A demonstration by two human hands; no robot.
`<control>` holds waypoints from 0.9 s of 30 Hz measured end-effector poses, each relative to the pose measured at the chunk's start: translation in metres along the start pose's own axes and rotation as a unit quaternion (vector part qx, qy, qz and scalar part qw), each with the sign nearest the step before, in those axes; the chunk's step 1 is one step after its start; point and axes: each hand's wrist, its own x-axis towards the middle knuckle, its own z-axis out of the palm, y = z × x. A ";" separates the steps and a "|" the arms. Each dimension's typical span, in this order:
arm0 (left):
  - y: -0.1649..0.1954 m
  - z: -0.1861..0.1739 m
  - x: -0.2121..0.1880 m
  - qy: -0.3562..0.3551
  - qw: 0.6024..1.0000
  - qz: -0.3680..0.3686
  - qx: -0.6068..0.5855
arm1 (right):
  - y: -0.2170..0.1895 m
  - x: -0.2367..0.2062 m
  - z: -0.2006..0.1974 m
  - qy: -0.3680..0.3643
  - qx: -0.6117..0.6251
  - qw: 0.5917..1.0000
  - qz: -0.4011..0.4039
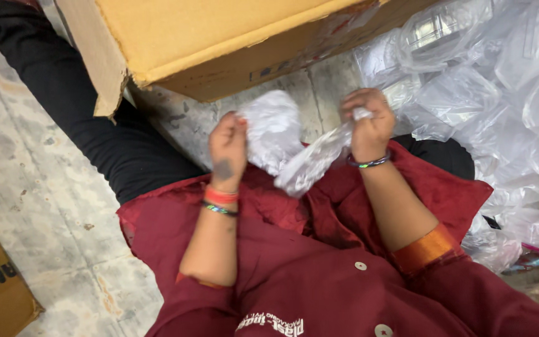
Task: The person sits on the floor and unpacks clear plastic containers from a cardboard box. They remove the containers one by one, place them on their lap, and handle a white foam block separately.
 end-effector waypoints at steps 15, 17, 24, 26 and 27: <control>-0.064 0.076 -0.027 -0.164 0.977 0.126 0.056 | -0.058 -0.021 0.038 0.028 0.330 0.844 0.422; -0.069 0.069 -0.020 -0.168 0.983 0.060 -0.029 | -0.051 -0.024 0.041 -0.081 0.276 0.918 0.274; -0.031 0.040 -0.003 -0.033 0.981 0.147 -0.125 | 0.005 0.003 -0.019 -0.022 0.462 0.858 0.223; -0.027 0.040 -0.004 -0.057 0.980 0.128 -0.144 | 0.007 -0.002 -0.020 -0.089 0.335 0.884 0.314; -0.027 0.040 -0.005 -0.067 0.979 0.120 -0.153 | 0.005 -0.006 -0.015 -0.123 0.268 0.887 0.356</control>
